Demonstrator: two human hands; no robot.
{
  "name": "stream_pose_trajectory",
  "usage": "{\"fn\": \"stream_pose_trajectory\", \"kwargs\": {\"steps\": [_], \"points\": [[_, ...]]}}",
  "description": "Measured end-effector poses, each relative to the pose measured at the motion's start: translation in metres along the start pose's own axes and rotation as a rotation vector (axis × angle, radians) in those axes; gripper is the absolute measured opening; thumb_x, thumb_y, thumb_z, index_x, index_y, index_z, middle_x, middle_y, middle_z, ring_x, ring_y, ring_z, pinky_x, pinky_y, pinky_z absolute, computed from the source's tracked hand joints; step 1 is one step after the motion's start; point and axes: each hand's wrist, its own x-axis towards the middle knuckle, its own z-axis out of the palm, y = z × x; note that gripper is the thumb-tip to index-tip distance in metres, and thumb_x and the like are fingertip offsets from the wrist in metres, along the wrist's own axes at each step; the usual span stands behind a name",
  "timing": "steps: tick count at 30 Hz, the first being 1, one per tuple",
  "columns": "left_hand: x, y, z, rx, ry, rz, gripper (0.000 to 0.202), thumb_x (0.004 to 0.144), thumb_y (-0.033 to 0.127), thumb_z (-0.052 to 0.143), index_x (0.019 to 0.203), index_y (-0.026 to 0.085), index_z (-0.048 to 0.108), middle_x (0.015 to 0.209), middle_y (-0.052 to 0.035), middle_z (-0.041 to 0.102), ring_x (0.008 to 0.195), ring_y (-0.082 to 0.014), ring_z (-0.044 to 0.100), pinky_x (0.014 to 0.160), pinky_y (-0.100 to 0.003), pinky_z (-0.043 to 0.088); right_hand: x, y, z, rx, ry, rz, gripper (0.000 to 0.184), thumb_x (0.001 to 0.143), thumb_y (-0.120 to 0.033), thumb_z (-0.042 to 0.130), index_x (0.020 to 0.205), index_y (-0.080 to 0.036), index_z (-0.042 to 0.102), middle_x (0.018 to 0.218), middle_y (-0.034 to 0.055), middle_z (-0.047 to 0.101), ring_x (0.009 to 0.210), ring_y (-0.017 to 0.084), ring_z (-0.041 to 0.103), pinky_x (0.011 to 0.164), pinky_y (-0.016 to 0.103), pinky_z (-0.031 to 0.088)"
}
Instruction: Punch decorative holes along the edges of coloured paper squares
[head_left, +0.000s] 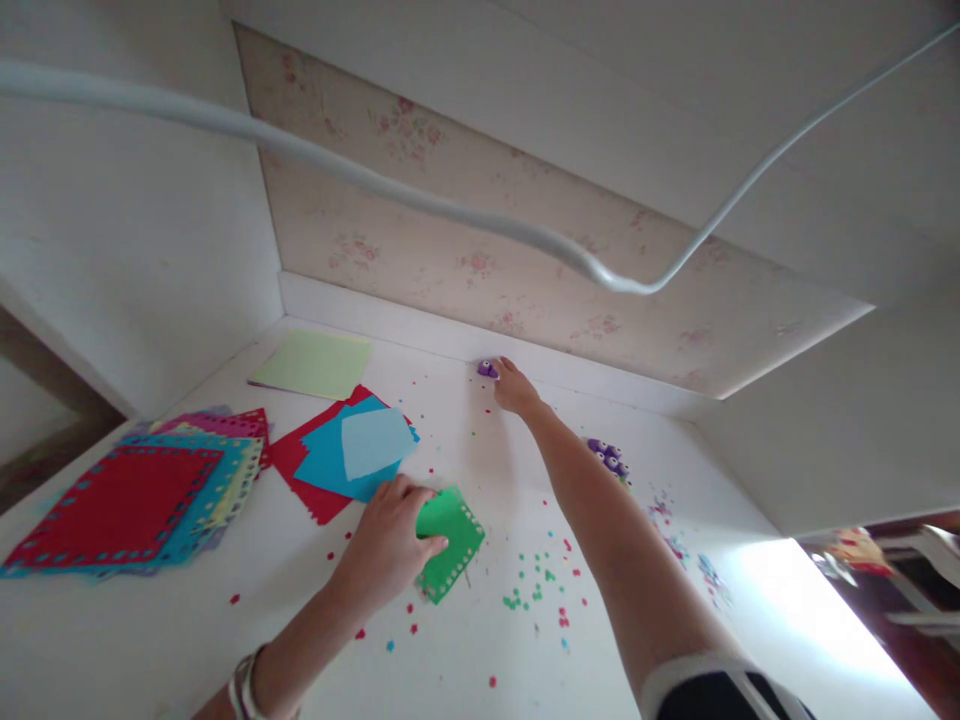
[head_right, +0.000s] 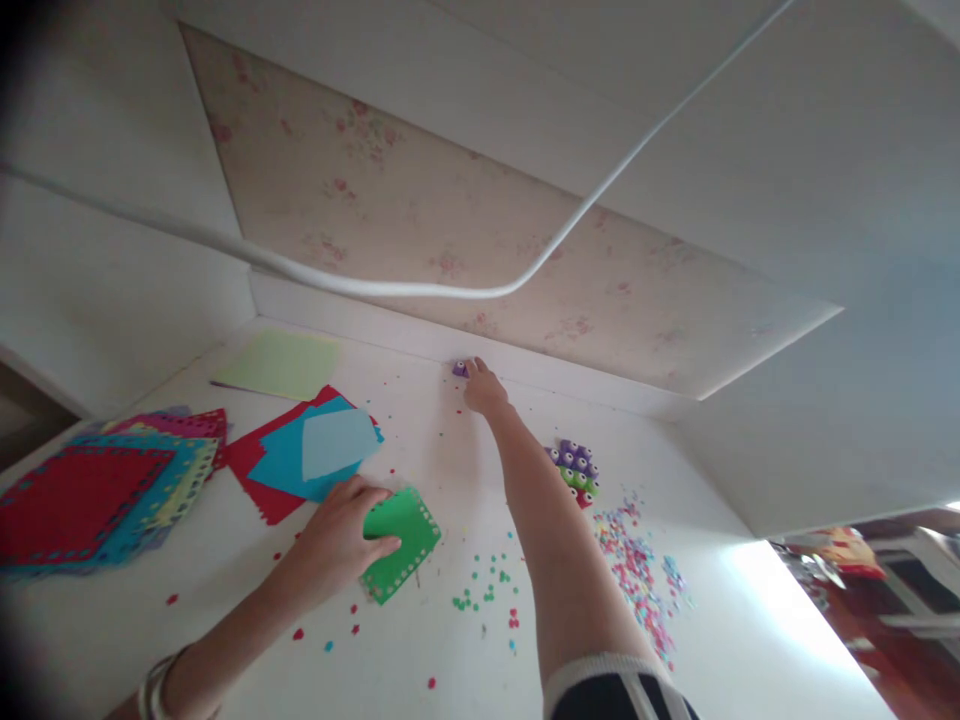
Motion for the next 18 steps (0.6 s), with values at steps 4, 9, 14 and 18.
{"fn": "stream_pose_trajectory", "kwargs": {"steps": [4, 9, 14, 18], "points": [[0.001, 0.006, -0.007, -0.025, 0.008, -0.013, 0.014, 0.073, 0.020, 0.069, 0.086, 0.019, 0.063, 0.095, -0.0066, 0.063, 0.096, -0.0251, 0.059, 0.088, -0.036, 0.044, 0.003, 0.009, 0.000, 0.026, -0.022, 0.042, 0.030, 0.096, -0.033, 0.058, 0.122, -0.020, 0.058, 0.125, 0.0092, 0.059, 0.104, 0.022, 0.062, 0.087, 0.042, 0.054], [0.003, 0.015, -0.017, -0.160, -0.106, -0.064, 0.005, 0.086, 0.024, 0.055, 0.086, 0.021, 0.059, 0.081, -0.0028, 0.069, 0.079, -0.0218, 0.065, 0.070, -0.031, 0.043, -0.021, 0.026, -0.005, 0.125, -0.029, 0.043, 0.019, 0.094, -0.024, 0.059, 0.112, -0.018, 0.064, 0.125, 0.0105, 0.060, 0.109, 0.022, 0.061, 0.095, 0.040, 0.049], [0.004, 0.018, -0.020, -0.387, -0.068, -0.166, 0.025, 0.085, 0.038, 0.058, 0.102, 0.020, 0.062, 0.098, -0.0074, 0.074, 0.091, -0.0259, 0.069, 0.074, -0.032, 0.048, -0.087, 0.023, -0.004, 0.329, 0.022, 0.048, 0.021, 0.090, -0.017, 0.056, 0.109, -0.021, 0.062, 0.105, 0.0079, 0.071, 0.100, 0.021, 0.067, 0.089, 0.035, 0.050], [0.004, 0.020, -0.018, -0.536, -0.005, -0.150, 0.028, 0.085, 0.041, 0.059, 0.103, 0.021, 0.063, 0.101, -0.0065, 0.074, 0.092, -0.0251, 0.069, 0.078, -0.033, 0.051, -0.171, 0.001, 0.011, 0.530, 0.123, 0.054, 0.030, 0.095, -0.023, 0.046, 0.124, -0.026, 0.052, 0.116, 0.0076, 0.069, 0.100, 0.020, 0.069, 0.083, 0.035, 0.055]]}}
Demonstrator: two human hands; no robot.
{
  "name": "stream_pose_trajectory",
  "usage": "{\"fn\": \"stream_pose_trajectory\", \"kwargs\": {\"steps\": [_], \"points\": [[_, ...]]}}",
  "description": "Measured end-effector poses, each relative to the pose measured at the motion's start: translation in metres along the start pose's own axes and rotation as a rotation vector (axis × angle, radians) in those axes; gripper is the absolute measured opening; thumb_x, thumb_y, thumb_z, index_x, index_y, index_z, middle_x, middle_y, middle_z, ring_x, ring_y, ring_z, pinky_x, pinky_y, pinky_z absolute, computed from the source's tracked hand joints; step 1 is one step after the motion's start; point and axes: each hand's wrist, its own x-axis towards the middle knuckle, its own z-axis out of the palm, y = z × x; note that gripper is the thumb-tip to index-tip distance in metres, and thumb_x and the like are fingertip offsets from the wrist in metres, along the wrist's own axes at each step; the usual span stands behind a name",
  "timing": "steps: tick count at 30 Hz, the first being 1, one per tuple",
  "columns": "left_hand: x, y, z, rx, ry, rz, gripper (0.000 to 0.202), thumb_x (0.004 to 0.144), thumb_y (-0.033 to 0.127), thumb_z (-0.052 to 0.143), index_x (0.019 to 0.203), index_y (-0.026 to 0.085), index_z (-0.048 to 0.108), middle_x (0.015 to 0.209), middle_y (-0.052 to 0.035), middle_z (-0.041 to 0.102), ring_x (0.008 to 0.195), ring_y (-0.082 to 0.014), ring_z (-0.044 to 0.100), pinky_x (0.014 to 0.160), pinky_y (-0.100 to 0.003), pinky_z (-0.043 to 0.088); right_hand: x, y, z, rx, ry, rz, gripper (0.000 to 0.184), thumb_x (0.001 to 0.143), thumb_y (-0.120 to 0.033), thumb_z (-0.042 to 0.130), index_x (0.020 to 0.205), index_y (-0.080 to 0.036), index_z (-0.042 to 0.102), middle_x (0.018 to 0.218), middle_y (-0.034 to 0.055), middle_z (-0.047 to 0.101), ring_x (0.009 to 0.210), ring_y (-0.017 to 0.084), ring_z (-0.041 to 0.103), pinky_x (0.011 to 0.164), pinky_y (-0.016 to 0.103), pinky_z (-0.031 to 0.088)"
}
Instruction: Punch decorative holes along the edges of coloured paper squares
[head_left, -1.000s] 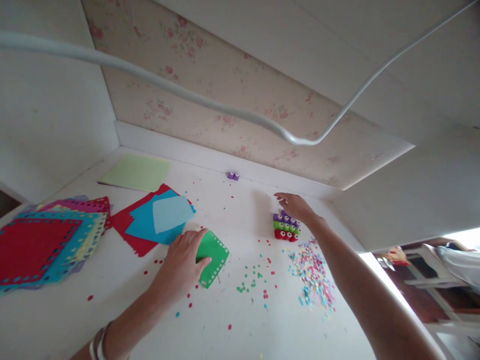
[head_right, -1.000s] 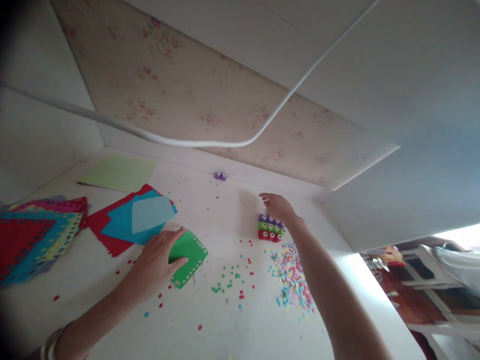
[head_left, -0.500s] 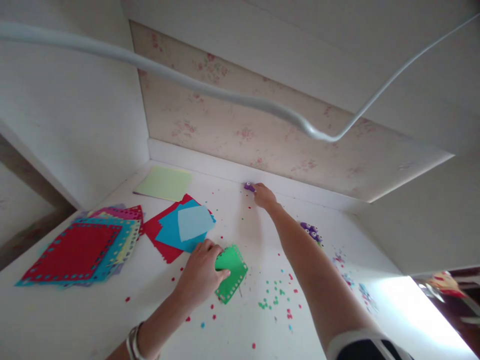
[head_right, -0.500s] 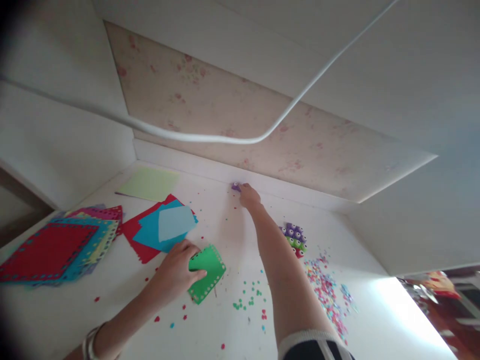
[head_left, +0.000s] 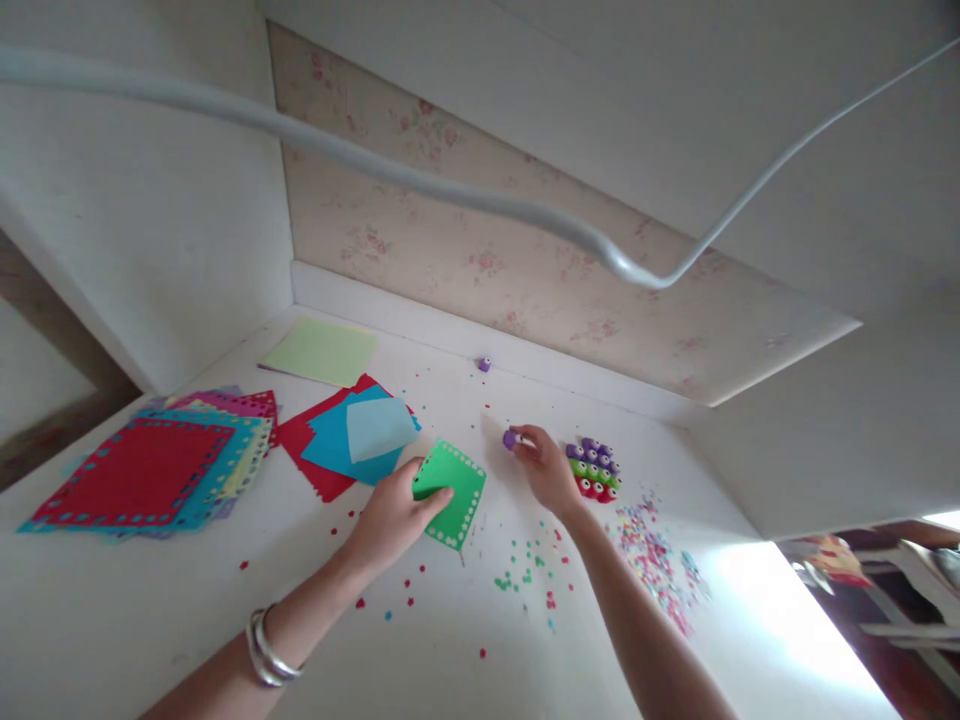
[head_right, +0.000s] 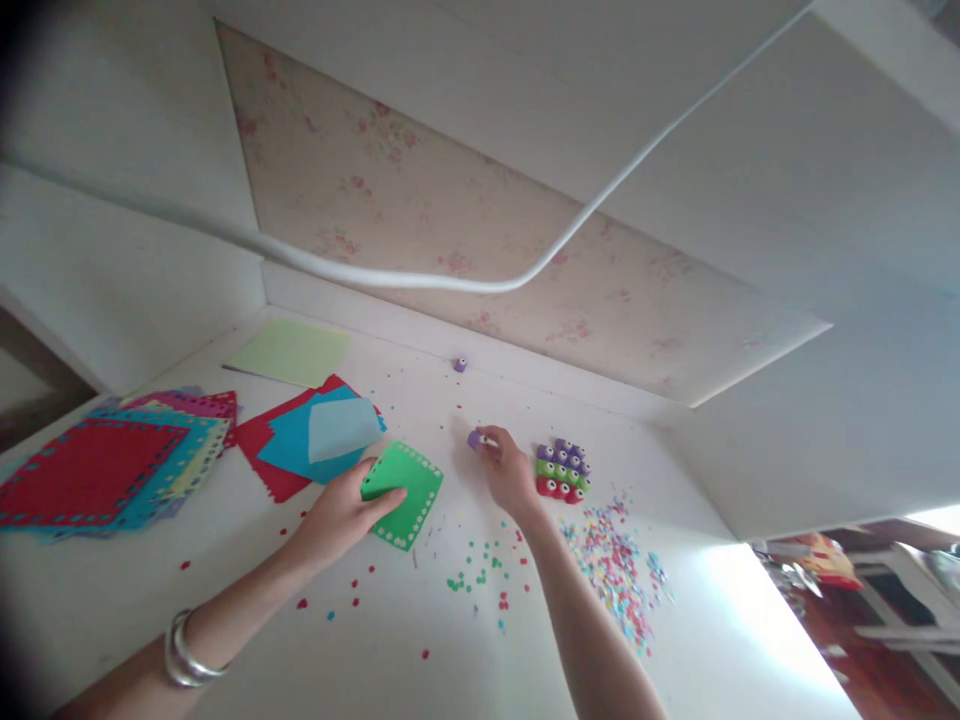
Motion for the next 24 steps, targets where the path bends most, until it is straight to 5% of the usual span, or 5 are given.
{"fn": "stream_pose_trajectory", "kwargs": {"steps": [4, 7, 24], "points": [[-0.002, 0.002, 0.003, -0.058, 0.030, -0.007, 0.027, 0.084, 0.041, 0.061, 0.101, 0.020, 0.063, 0.100, -0.0069, 0.075, 0.092, -0.0263, 0.070, 0.079, -0.035, 0.052, -0.073, -0.021, 0.018, 0.361, 0.033, 0.012, 0.030, 0.096, -0.034, 0.051, 0.124, -0.026, 0.055, 0.121, 0.0093, 0.067, 0.101, 0.022, 0.069, 0.084, 0.039, 0.058], [-0.004, 0.004, 0.005, -0.053, 0.036, -0.001, 0.027, 0.083, 0.040, 0.062, 0.101, 0.020, 0.062, 0.100, -0.0071, 0.075, 0.091, -0.0265, 0.070, 0.078, -0.035, 0.052, -0.097, -0.038, 0.024, 0.482, 0.062, 0.036, 0.027, 0.094, -0.035, 0.056, 0.119, -0.026, 0.060, 0.124, 0.0082, 0.065, 0.106, 0.023, 0.067, 0.094, 0.041, 0.054], [-0.006, 0.004, 0.004, 0.017, 0.052, -0.009, 0.023, 0.082, 0.038, 0.063, 0.097, 0.020, 0.062, 0.095, -0.0062, 0.074, 0.089, -0.0260, 0.069, 0.074, -0.033, 0.050, -0.097, -0.052, 0.029, 0.514, 0.072, 0.035, 0.026, 0.092, -0.037, 0.059, 0.116, -0.026, 0.062, 0.118, 0.0080, 0.067, 0.102, 0.024, 0.068, 0.095, 0.044, 0.055]]}}
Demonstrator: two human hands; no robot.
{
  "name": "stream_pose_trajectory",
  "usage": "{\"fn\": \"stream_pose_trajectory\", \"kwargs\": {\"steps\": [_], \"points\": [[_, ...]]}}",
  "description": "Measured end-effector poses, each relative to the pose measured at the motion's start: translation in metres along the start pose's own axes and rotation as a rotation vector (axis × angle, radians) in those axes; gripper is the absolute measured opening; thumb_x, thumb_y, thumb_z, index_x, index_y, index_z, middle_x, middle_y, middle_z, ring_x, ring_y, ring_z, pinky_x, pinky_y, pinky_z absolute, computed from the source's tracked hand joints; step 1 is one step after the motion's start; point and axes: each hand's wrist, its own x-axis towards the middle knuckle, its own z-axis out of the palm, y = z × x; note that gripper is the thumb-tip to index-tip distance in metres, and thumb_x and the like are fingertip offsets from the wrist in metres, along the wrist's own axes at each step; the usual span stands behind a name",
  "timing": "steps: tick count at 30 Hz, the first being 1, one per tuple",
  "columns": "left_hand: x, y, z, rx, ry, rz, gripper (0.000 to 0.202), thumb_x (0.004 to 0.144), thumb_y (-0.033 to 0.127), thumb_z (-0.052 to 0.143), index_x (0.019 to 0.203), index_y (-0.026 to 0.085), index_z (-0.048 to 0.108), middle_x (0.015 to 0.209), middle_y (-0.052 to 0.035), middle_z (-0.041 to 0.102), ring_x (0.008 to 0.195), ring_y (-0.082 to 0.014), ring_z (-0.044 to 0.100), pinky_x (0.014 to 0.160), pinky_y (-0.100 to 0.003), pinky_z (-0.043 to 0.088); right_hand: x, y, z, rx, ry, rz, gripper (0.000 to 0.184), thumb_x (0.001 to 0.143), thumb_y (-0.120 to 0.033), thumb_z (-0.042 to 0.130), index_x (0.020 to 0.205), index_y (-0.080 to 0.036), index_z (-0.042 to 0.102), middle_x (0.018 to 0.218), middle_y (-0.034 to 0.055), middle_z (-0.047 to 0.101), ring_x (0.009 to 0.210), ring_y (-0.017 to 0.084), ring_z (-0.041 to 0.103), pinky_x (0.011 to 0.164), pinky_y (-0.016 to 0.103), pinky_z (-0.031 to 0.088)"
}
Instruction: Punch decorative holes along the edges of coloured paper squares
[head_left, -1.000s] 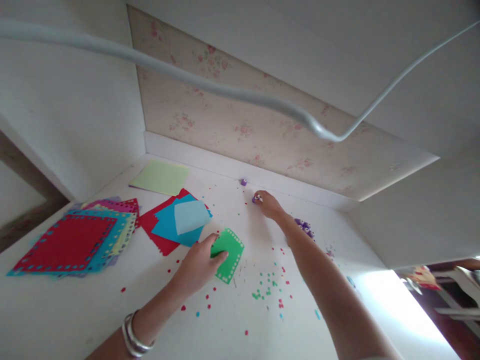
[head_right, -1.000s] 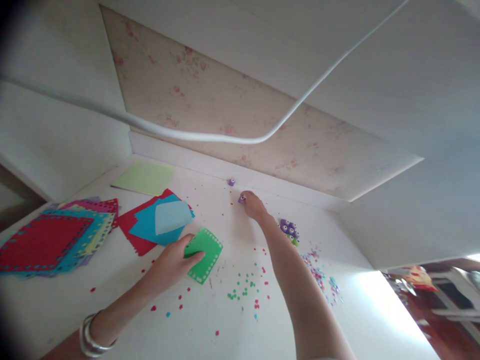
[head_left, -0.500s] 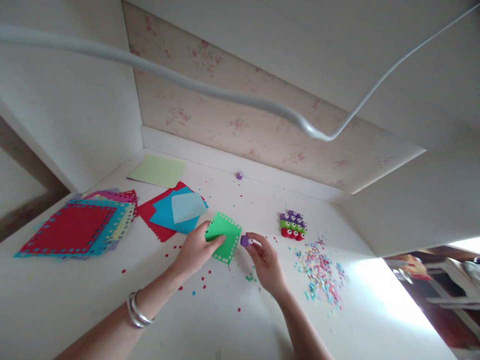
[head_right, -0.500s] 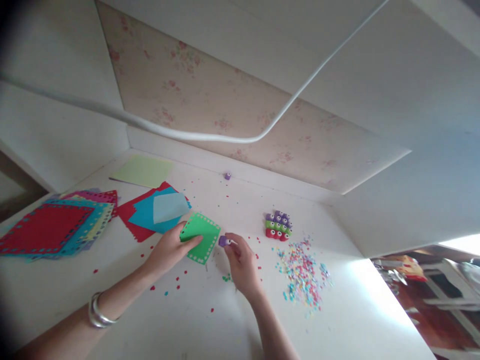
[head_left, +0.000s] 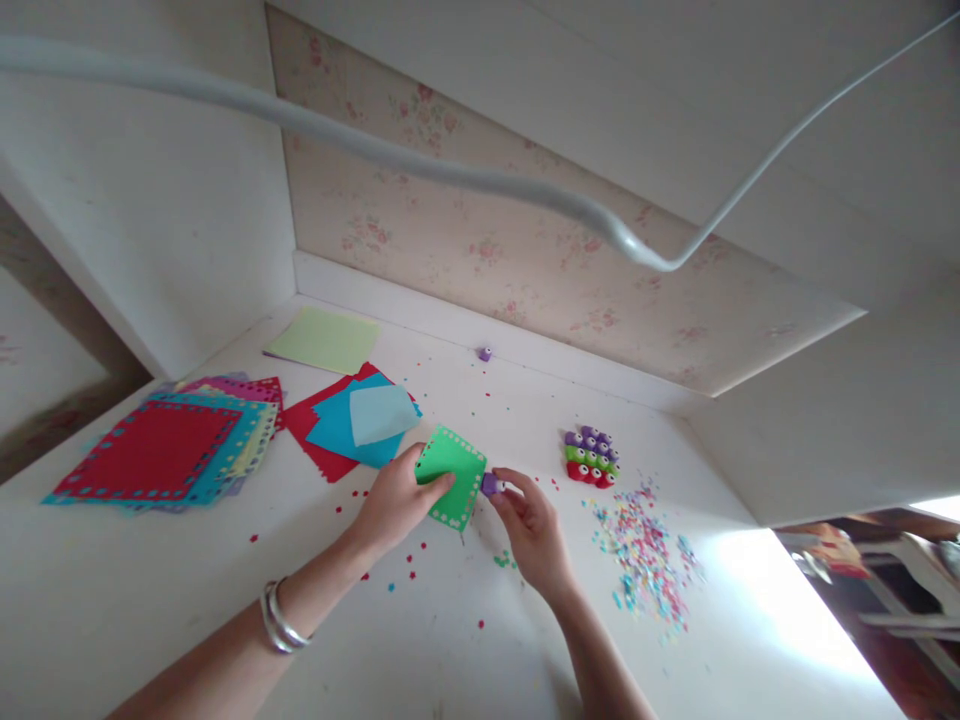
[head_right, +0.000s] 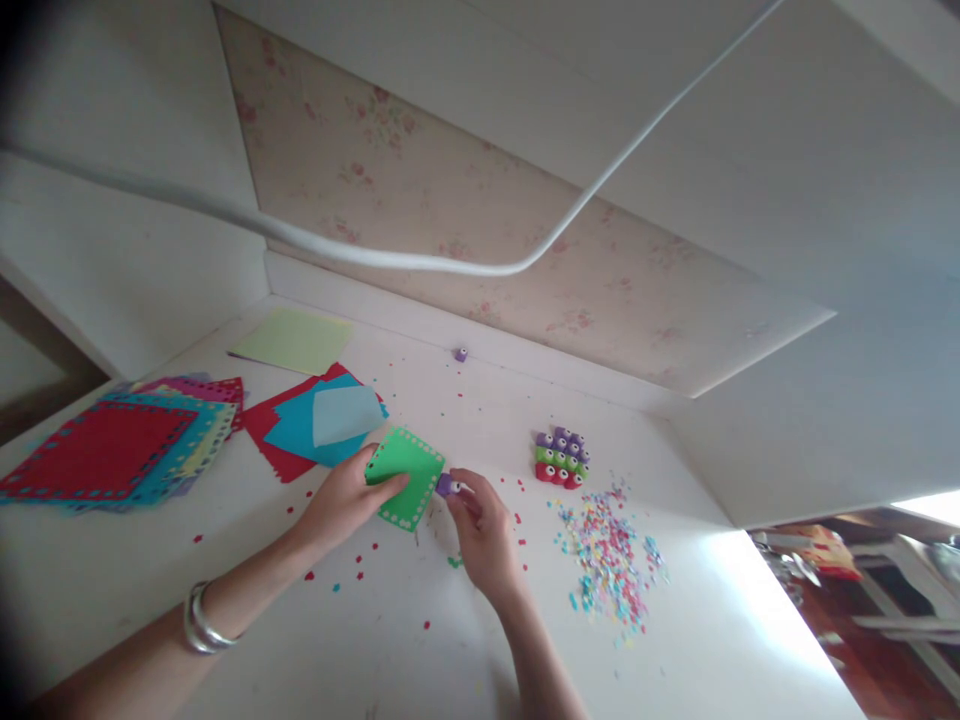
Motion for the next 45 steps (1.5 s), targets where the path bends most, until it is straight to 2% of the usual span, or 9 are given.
{"fn": "stream_pose_trajectory", "kwargs": {"steps": [7, 20, 28, 33, 36, 38, 40, 43, 45], "points": [[0.000, -0.001, 0.000, -0.041, -0.012, -0.005, 0.024, 0.082, 0.038, 0.063, 0.098, 0.020, 0.061, 0.093, -0.0063, 0.075, 0.086, -0.0255, 0.071, 0.073, -0.033, 0.051, 0.000, 0.001, 0.001, -0.029, -0.012, -0.025, 0.024, 0.093, -0.033, 0.058, 0.116, -0.026, 0.063, 0.118, 0.0082, 0.066, 0.102, 0.023, 0.067, 0.092, 0.041, 0.056], [0.001, -0.004, 0.002, 0.052, 0.001, 0.026, 0.023, 0.082, 0.037, 0.062, 0.098, 0.020, 0.061, 0.090, -0.0063, 0.074, 0.082, -0.0248, 0.070, 0.070, -0.032, 0.050, -0.001, 0.003, 0.003, -0.104, 0.004, -0.061, 0.023, 0.093, -0.033, 0.058, 0.114, -0.028, 0.065, 0.117, 0.0081, 0.066, 0.099, 0.023, 0.067, 0.088, 0.040, 0.057], [0.000, -0.003, 0.004, 0.173, 0.004, 0.060, 0.034, 0.084, 0.037, 0.061, 0.112, 0.019, 0.061, 0.105, -0.0110, 0.073, 0.096, -0.0289, 0.069, 0.077, -0.035, 0.051, -0.002, -0.010, 0.000, -0.188, -0.028, -0.124, 0.024, 0.094, -0.031, 0.054, 0.115, -0.030, 0.067, 0.119, 0.0076, 0.065, 0.107, 0.024, 0.065, 0.088, 0.039, 0.058], [-0.002, -0.005, 0.008, 0.204, -0.065, 0.074, 0.034, 0.084, 0.035, 0.061, 0.114, 0.019, 0.061, 0.101, -0.0096, 0.074, 0.093, -0.0279, 0.069, 0.078, -0.034, 0.051, -0.002, -0.020, 0.000, -0.323, -0.107, -0.118, 0.025, 0.094, -0.031, 0.055, 0.115, -0.032, 0.068, 0.116, 0.0055, 0.069, 0.096, 0.024, 0.069, 0.085, 0.040, 0.058], [-0.004, -0.012, 0.013, 0.262, -0.110, 0.086, 0.040, 0.085, 0.033, 0.060, 0.122, 0.018, 0.057, 0.101, -0.0104, 0.073, 0.093, -0.0288, 0.069, 0.079, -0.036, 0.052, 0.001, -0.025, -0.002, -0.372, -0.193, -0.124, 0.025, 0.092, -0.031, 0.057, 0.115, -0.032, 0.070, 0.113, 0.0045, 0.071, 0.096, 0.024, 0.068, 0.084, 0.039, 0.056], [-0.008, -0.015, 0.017, 0.338, -0.075, 0.166, 0.046, 0.086, 0.029, 0.060, 0.130, 0.017, 0.051, 0.114, -0.0131, 0.068, 0.107, -0.0302, 0.065, 0.087, -0.038, 0.050, 0.006, -0.027, -0.006, -0.372, -0.226, -0.099, 0.025, 0.093, -0.032, 0.056, 0.115, -0.032, 0.070, 0.112, 0.0039, 0.071, 0.092, 0.022, 0.068, 0.077, 0.035, 0.057], [-0.012, -0.015, 0.019, 0.440, 0.014, 0.275, 0.057, 0.085, 0.030, 0.061, 0.138, 0.017, 0.044, 0.128, -0.0154, 0.060, 0.120, -0.0323, 0.056, 0.097, -0.042, 0.046, 0.013, -0.030, -0.010, -0.364, -0.243, -0.057, 0.025, 0.094, -0.033, 0.054, 0.113, -0.031, 0.071, 0.109, 0.0034, 0.072, 0.087, 0.020, 0.069, 0.070, 0.030, 0.056], [-0.019, -0.011, 0.021, 0.597, 0.136, 0.355, 0.067, 0.088, 0.039, 0.061, 0.145, 0.016, 0.036, 0.135, -0.0179, 0.052, 0.125, -0.0364, 0.048, 0.102, -0.049, 0.039, 0.029, -0.035, -0.018, -0.372, -0.309, -0.003, 0.023, 0.092, -0.033, 0.056, 0.106, -0.030, 0.073, 0.100, 0.0020, 0.074, 0.081, 0.018, 0.069, 0.067, 0.028, 0.055], [-0.024, -0.009, 0.022, 0.670, 0.137, 0.347, 0.061, 0.090, 0.043, 0.057, 0.142, 0.015, 0.041, 0.136, -0.0182, 0.052, 0.125, -0.0370, 0.047, 0.102, -0.052, 0.038, 0.039, -0.037, -0.021, -0.383, -0.392, 0.071, 0.021, 0.088, -0.033, 0.061, 0.103, -0.030, 0.074, 0.093, 0.0010, 0.074, 0.073, 0.016, 0.068, 0.064, 0.027, 0.054]]}}
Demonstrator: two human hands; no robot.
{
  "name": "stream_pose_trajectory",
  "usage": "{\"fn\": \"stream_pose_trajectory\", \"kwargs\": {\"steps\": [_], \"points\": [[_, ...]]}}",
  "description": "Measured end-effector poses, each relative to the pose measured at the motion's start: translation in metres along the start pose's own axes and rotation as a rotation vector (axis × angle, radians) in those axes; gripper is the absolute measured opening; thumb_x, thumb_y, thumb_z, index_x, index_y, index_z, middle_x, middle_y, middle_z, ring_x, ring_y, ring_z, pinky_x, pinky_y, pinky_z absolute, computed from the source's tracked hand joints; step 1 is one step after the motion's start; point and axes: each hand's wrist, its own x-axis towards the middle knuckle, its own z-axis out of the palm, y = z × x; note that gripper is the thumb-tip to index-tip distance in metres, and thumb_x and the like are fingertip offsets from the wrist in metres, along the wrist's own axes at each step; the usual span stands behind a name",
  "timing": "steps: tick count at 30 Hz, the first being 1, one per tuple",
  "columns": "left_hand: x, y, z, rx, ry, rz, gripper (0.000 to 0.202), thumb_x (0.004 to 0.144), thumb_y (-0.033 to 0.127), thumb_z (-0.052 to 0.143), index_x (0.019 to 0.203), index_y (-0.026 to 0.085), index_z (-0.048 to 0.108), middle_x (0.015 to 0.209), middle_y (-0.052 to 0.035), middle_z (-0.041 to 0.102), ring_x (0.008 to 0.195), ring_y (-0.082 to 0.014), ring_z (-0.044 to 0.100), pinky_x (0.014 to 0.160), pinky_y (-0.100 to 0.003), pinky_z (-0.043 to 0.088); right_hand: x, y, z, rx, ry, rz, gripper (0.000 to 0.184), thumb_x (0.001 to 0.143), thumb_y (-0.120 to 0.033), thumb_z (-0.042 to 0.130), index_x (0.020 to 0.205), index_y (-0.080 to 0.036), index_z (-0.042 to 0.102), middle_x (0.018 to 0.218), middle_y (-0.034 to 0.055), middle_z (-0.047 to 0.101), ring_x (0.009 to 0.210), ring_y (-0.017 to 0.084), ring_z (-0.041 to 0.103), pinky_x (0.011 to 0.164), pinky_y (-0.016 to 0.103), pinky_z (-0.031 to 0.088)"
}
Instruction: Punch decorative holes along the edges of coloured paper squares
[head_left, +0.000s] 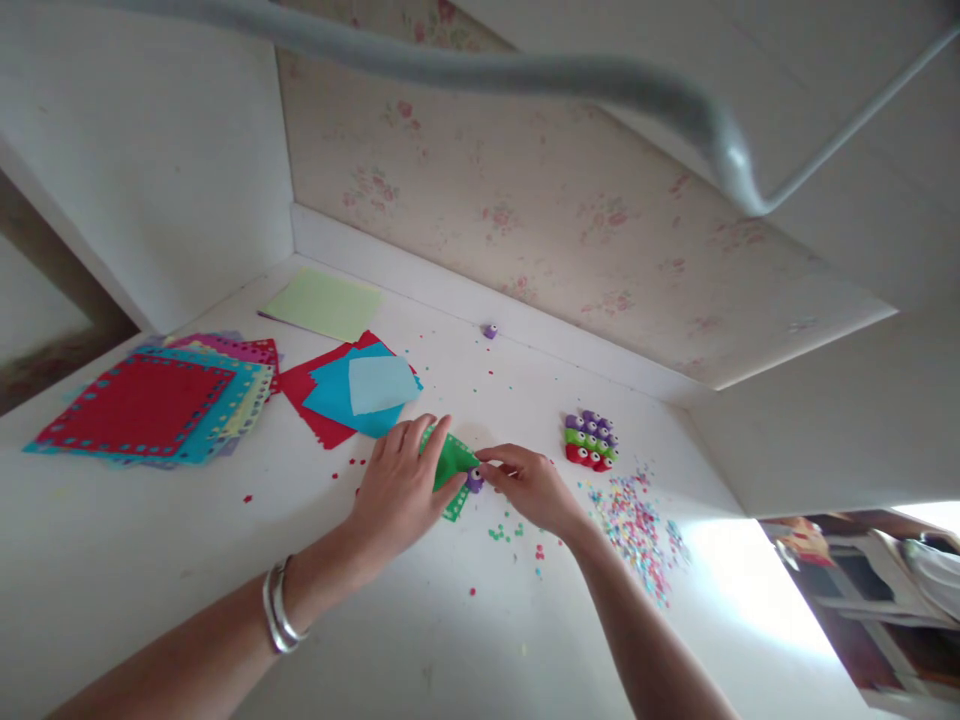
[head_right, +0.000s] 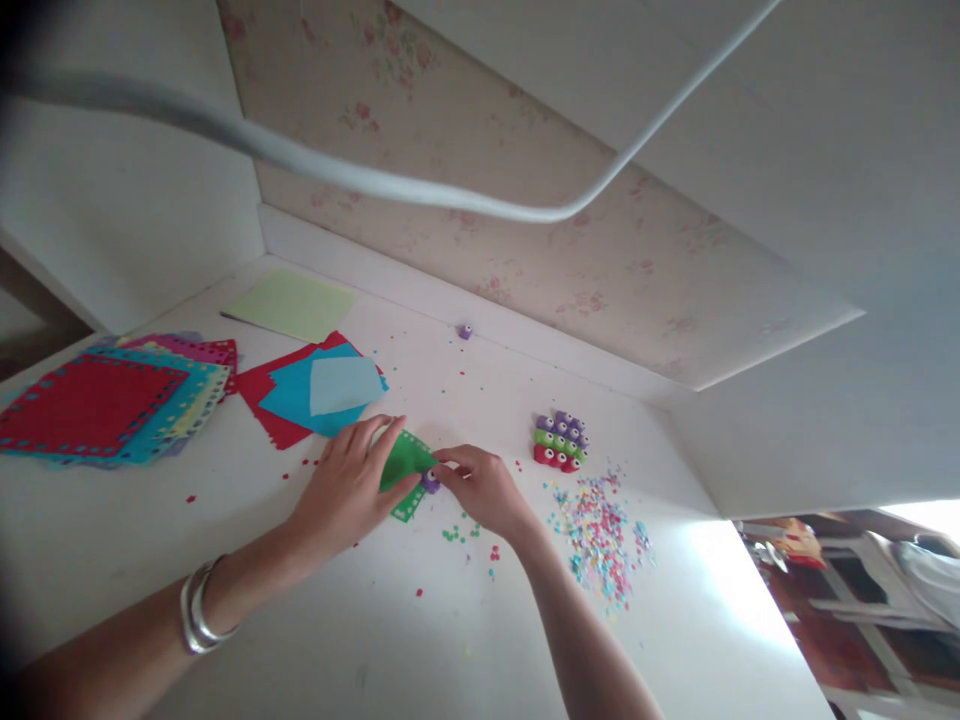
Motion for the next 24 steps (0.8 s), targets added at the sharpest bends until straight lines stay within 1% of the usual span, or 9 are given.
{"fn": "stream_pose_trajectory", "kwargs": {"steps": [2, 4, 7, 10, 13, 19, 24], "points": [[-0.004, 0.002, 0.002, 0.037, -0.055, 0.023, 0.054, 0.091, 0.044, 0.055, 0.136, 0.016, 0.048, 0.136, -0.0172, 0.054, 0.125, -0.0361, 0.047, 0.102, -0.053, 0.037, 0.007, 0.000, -0.005, 0.000, -0.098, 0.083, 0.020, 0.085, -0.034, 0.064, 0.101, -0.028, 0.075, 0.083, 0.0006, 0.074, 0.067, 0.015, 0.066, 0.058, 0.025, 0.051], [-0.009, 0.001, 0.006, 0.059, -0.100, 0.061, 0.049, 0.090, 0.042, 0.058, 0.131, 0.016, 0.053, 0.137, -0.0161, 0.055, 0.127, -0.0350, 0.046, 0.105, -0.053, 0.034, 0.013, 0.002, -0.009, 0.010, -0.181, 0.158, 0.020, 0.084, -0.035, 0.066, 0.099, -0.027, 0.076, 0.075, 0.0005, 0.073, 0.064, 0.014, 0.065, 0.055, 0.023, 0.049], [-0.013, 0.000, 0.010, 0.057, -0.122, 0.094, 0.047, 0.088, 0.040, 0.061, 0.129, 0.017, 0.055, 0.140, -0.0150, 0.053, 0.132, -0.0335, 0.042, 0.111, -0.054, 0.027, 0.018, 0.008, -0.011, 0.039, -0.244, 0.237, 0.020, 0.084, -0.037, 0.067, 0.098, -0.026, 0.076, 0.073, 0.0007, 0.072, 0.065, 0.014, 0.064, 0.057, 0.023, 0.049], [-0.013, -0.002, 0.010, 0.026, -0.129, 0.086, 0.046, 0.086, 0.039, 0.062, 0.127, 0.019, 0.057, 0.141, -0.0137, 0.053, 0.134, -0.0323, 0.041, 0.114, -0.054, 0.023, 0.021, 0.014, -0.012, 0.038, -0.264, 0.272, 0.019, 0.084, -0.038, 0.067, 0.097, -0.027, 0.077, 0.077, 0.0013, 0.073, 0.067, 0.014, 0.065, 0.061, 0.024, 0.051], [-0.012, -0.003, 0.008, -0.005, -0.132, 0.069, 0.045, 0.084, 0.038, 0.064, 0.125, 0.021, 0.058, 0.140, -0.0123, 0.054, 0.133, -0.0320, 0.042, 0.113, -0.054, 0.023, 0.022, 0.017, -0.012, 0.058, -0.278, 0.299, 0.020, 0.084, -0.039, 0.067, 0.096, -0.026, 0.077, 0.078, 0.0022, 0.074, 0.070, 0.015, 0.066, 0.064, 0.025, 0.053], [-0.012, -0.002, 0.007, -0.025, -0.125, 0.052, 0.045, 0.082, 0.036, 0.065, 0.124, 0.021, 0.058, 0.139, -0.0121, 0.053, 0.133, -0.0327, 0.041, 0.113, -0.053, 0.024, 0.021, 0.012, -0.010, 0.072, -0.244, 0.331, 0.021, 0.084, -0.039, 0.067, 0.096, -0.025, 0.077, 0.080, 0.0031, 0.074, 0.073, 0.016, 0.069, 0.065, 0.025, 0.055], [-0.012, -0.003, 0.007, -0.038, -0.136, 0.055, 0.045, 0.082, 0.036, 0.065, 0.124, 0.021, 0.058, 0.139, -0.0122, 0.053, 0.133, -0.0329, 0.041, 0.113, -0.053, 0.024, 0.020, 0.009, -0.011, 0.045, -0.240, 0.382, 0.022, 0.085, -0.041, 0.066, 0.095, -0.024, 0.077, 0.081, 0.0031, 0.074, 0.075, 0.017, 0.070, 0.064, 0.024, 0.055]]}}
